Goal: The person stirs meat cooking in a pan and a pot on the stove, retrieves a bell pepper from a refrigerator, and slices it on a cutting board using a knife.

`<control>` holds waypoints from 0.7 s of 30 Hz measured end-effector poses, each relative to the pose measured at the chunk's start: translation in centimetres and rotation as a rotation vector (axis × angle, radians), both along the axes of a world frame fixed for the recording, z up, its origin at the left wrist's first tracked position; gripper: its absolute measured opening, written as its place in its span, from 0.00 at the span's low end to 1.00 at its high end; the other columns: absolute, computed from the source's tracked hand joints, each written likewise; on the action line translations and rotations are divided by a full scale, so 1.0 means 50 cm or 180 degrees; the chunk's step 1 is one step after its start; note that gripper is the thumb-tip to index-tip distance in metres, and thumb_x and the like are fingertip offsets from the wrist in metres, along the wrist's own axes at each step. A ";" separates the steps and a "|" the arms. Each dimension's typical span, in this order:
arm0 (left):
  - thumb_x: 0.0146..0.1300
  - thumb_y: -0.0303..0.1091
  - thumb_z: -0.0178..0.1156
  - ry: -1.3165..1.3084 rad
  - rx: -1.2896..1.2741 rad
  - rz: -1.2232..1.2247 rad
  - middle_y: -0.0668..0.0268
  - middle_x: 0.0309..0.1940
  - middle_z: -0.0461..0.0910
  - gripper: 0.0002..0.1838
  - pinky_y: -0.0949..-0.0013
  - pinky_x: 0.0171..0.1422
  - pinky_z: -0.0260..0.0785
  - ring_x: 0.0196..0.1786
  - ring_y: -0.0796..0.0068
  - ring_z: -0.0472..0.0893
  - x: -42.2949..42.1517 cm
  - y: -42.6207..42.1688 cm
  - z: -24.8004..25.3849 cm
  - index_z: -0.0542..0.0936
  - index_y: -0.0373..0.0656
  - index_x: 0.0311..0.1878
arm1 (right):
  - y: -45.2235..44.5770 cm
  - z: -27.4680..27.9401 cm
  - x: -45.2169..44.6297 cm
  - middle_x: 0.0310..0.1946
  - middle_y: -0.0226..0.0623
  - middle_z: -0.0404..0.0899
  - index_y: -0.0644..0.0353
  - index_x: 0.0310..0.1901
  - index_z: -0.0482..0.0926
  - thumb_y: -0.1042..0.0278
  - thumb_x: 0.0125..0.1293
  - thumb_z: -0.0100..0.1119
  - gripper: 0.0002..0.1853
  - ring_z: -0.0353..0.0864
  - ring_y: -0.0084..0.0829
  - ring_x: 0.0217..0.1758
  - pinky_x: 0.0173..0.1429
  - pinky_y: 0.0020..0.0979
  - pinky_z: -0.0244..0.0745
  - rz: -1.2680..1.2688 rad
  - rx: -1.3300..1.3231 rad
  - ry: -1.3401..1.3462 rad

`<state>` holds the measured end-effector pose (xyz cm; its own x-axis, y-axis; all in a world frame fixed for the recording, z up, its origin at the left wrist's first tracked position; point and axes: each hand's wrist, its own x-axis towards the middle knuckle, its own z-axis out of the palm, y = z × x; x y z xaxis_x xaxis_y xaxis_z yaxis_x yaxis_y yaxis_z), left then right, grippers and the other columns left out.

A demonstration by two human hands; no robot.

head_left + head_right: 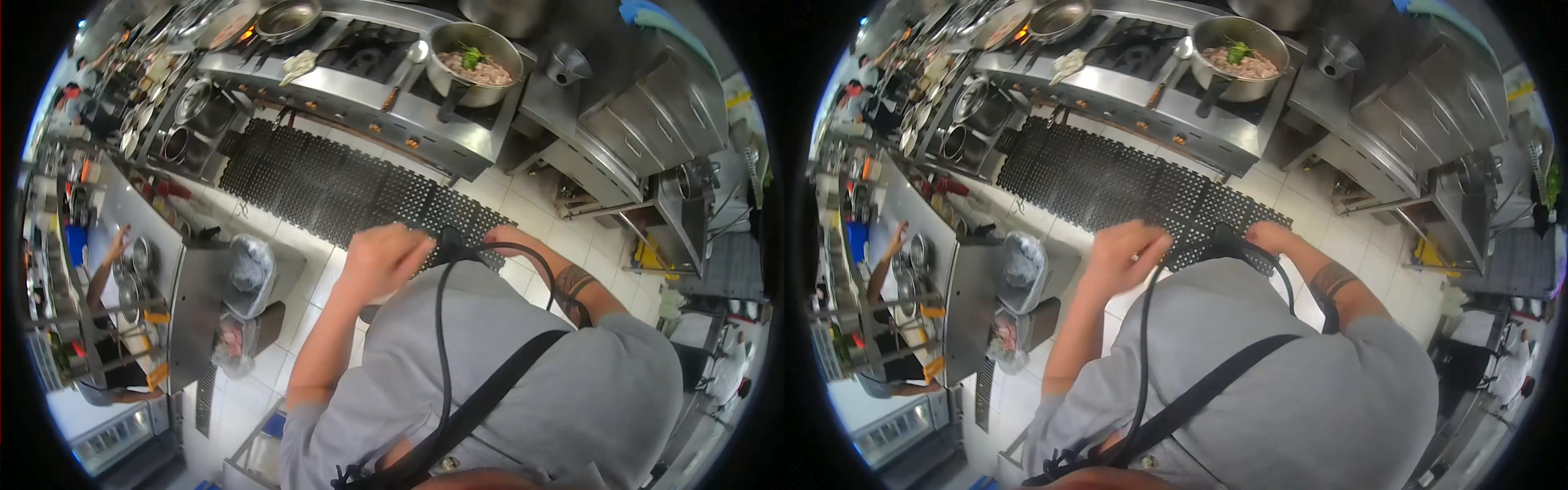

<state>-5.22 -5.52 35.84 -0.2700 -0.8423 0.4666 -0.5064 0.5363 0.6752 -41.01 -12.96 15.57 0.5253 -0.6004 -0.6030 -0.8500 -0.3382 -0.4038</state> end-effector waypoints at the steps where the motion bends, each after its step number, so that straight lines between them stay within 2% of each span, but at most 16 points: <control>1: 0.61 0.32 0.66 -0.0190 0.0333 0.0098 0.59 0.29 0.83 0.05 0.61 0.32 0.73 0.29 0.59 0.83 -0.036 -0.061 -0.044 0.85 0.41 0.36 | -0.005 -0.027 -0.050 0.40 0.50 0.85 0.58 0.43 0.86 0.60 0.62 0.57 0.15 0.84 0.48 0.48 0.52 0.47 0.78 -0.0193 0.0043 -0.0241; 2: 0.61 0.32 0.66 -0.0228 0.0395 0.0067 0.59 0.29 0.83 0.05 0.61 0.32 0.73 0.29 0.59 0.83 -0.062 -0.112 -0.102 0.85 0.41 0.36 | -0.004 -0.050 -0.100 0.40 0.50 0.85 0.58 0.43 0.86 0.60 0.62 0.57 0.15 0.84 0.48 0.48 0.52 0.47 0.78 -0.0227 0.0106 -0.0274; 4: 0.63 0.34 0.64 -0.0654 0.1053 0.0075 0.55 0.38 0.85 0.09 0.59 0.43 0.77 0.39 0.53 0.85 -0.109 -0.198 -0.216 0.85 0.39 0.42 | -0.009 -0.080 -0.197 0.39 0.50 0.84 0.62 0.41 0.86 0.62 0.62 0.56 0.14 0.84 0.48 0.49 0.53 0.48 0.78 -0.0883 -0.0389 0.0260; 6: 0.65 0.35 0.63 -0.0745 0.1330 0.0036 0.54 0.40 0.85 0.11 0.56 0.46 0.77 0.41 0.51 0.84 -0.132 -0.254 -0.288 0.85 0.40 0.45 | -0.027 -0.175 -0.317 0.39 0.49 0.84 0.62 0.40 0.86 0.62 0.62 0.55 0.14 0.83 0.49 0.49 0.54 0.48 0.78 -0.0803 -0.0548 0.0519; 8: 0.65 0.37 0.62 -0.0631 0.2226 -0.0026 0.51 0.47 0.85 0.17 0.56 0.54 0.76 0.49 0.49 0.84 -0.145 -0.315 -0.359 0.83 0.42 0.54 | -0.025 -0.139 -0.409 0.41 0.49 0.84 0.61 0.39 0.86 0.59 0.67 0.51 0.17 0.83 0.50 0.51 0.57 0.48 0.78 -0.0989 -0.0867 0.0948; 9: 0.65 0.38 0.62 -0.0474 0.2288 0.0046 0.52 0.50 0.85 0.19 0.59 0.56 0.76 0.51 0.53 0.85 -0.132 -0.342 -0.424 0.83 0.42 0.56 | -0.035 -0.116 -0.425 0.43 0.50 0.85 0.61 0.40 0.86 0.53 0.70 0.48 0.21 0.83 0.50 0.52 0.59 0.48 0.78 -0.1687 -0.0832 0.1130; 10: 0.64 0.37 0.63 -0.0549 0.2564 0.0314 0.51 0.49 0.86 0.19 0.60 0.55 0.77 0.50 0.58 0.86 -0.120 -0.374 -0.467 0.82 0.38 0.56 | -0.036 -0.131 -0.461 0.37 0.48 0.85 0.61 0.39 0.85 0.59 0.73 0.46 0.18 0.84 0.49 0.45 0.51 0.49 0.80 -0.1743 -0.1110 0.1128; 11: 0.62 0.35 0.65 -0.0041 0.3003 0.0598 0.51 0.48 0.86 0.20 0.61 0.53 0.77 0.49 0.63 0.85 -0.119 -0.404 -0.455 0.82 0.35 0.56 | -0.040 -0.167 -0.501 0.38 0.48 0.85 0.61 0.39 0.85 0.56 0.73 0.46 0.20 0.84 0.50 0.46 0.53 0.49 0.79 -0.1871 -0.1158 0.1159; 12: 0.61 0.34 0.66 0.0080 0.3069 0.0816 0.52 0.46 0.86 0.20 0.62 0.50 0.77 0.47 0.66 0.84 -0.059 -0.447 -0.578 0.82 0.34 0.55 | -0.047 -0.138 -0.503 0.35 0.49 0.84 0.60 0.37 0.85 0.55 0.71 0.48 0.20 0.83 0.50 0.45 0.54 0.49 0.79 -0.2348 -0.1154 0.1081; 13: 0.60 0.33 0.66 0.0307 0.3082 0.0972 0.53 0.45 0.86 0.20 0.61 0.53 0.77 0.47 0.63 0.84 -0.016 -0.494 -0.626 0.82 0.34 0.54 | -0.054 -0.097 -0.496 0.36 0.50 0.84 0.60 0.36 0.85 0.53 0.68 0.51 0.19 0.83 0.52 0.46 0.54 0.49 0.78 -0.2743 -0.1081 0.0970; 14: 0.60 0.33 0.66 -0.0525 0.2389 0.1402 0.52 0.44 0.85 0.19 0.59 0.55 0.76 0.47 0.58 0.84 -0.009 -0.535 -0.609 0.82 0.35 0.53 | -0.049 -0.138 -0.528 0.38 0.50 0.85 0.60 0.35 0.85 0.52 0.64 0.56 0.18 0.82 0.54 0.46 0.54 0.49 0.77 -0.2375 -0.1305 0.0831; 15: 0.58 0.31 0.66 -0.0761 0.1897 0.1595 0.49 0.43 0.85 0.18 0.57 0.56 0.75 0.48 0.54 0.84 -0.012 -0.573 -0.565 0.82 0.34 0.50 | -0.040 -0.120 -0.512 0.39 0.50 0.85 0.59 0.35 0.85 0.51 0.60 0.60 0.17 0.82 0.54 0.46 0.54 0.48 0.77 -0.3582 -0.1190 0.0464; 16: 0.56 0.29 0.66 -0.1180 0.1571 0.1694 0.46 0.46 0.84 0.19 0.56 0.57 0.75 0.50 0.53 0.84 0.009 -0.630 -0.564 0.81 0.31 0.50 | -0.027 -0.104 -0.493 0.38 0.51 0.85 0.60 0.36 0.85 0.52 0.57 0.62 0.17 0.83 0.53 0.46 0.54 0.47 0.77 -0.4150 -0.1189 0.0273; 17: 0.54 0.30 0.66 -0.0713 0.1883 0.1185 0.45 0.51 0.82 0.22 0.53 0.61 0.72 0.55 0.50 0.81 -0.020 -0.657 -0.439 0.79 0.28 0.52 | -0.004 -0.102 -0.481 0.37 0.52 0.85 0.61 0.36 0.84 0.52 0.59 0.61 0.18 0.83 0.53 0.46 0.54 0.46 0.77 -0.4123 -0.1295 0.0239; 19: 0.55 0.39 0.69 -0.1680 0.0844 0.1785 0.41 0.53 0.77 0.31 0.44 0.58 0.72 0.53 0.39 0.78 0.089 -0.770 -0.594 0.75 0.27 0.57 | 0.069 -0.112 -0.442 0.35 0.51 0.84 0.62 0.35 0.84 0.50 0.63 0.56 0.20 0.83 0.52 0.44 0.53 0.46 0.78 -0.4014 -0.1291 0.0570; 21: 0.62 0.47 0.64 -0.2041 0.1085 0.1642 0.40 0.52 0.77 0.31 0.42 0.56 0.72 0.52 0.36 0.78 0.116 -0.839 -0.614 0.75 0.28 0.57 | 0.142 -0.130 -0.372 0.29 0.49 0.84 0.63 0.31 0.84 0.49 0.66 0.53 0.23 0.84 0.50 0.38 0.50 0.46 0.79 -0.4152 -0.0596 0.0735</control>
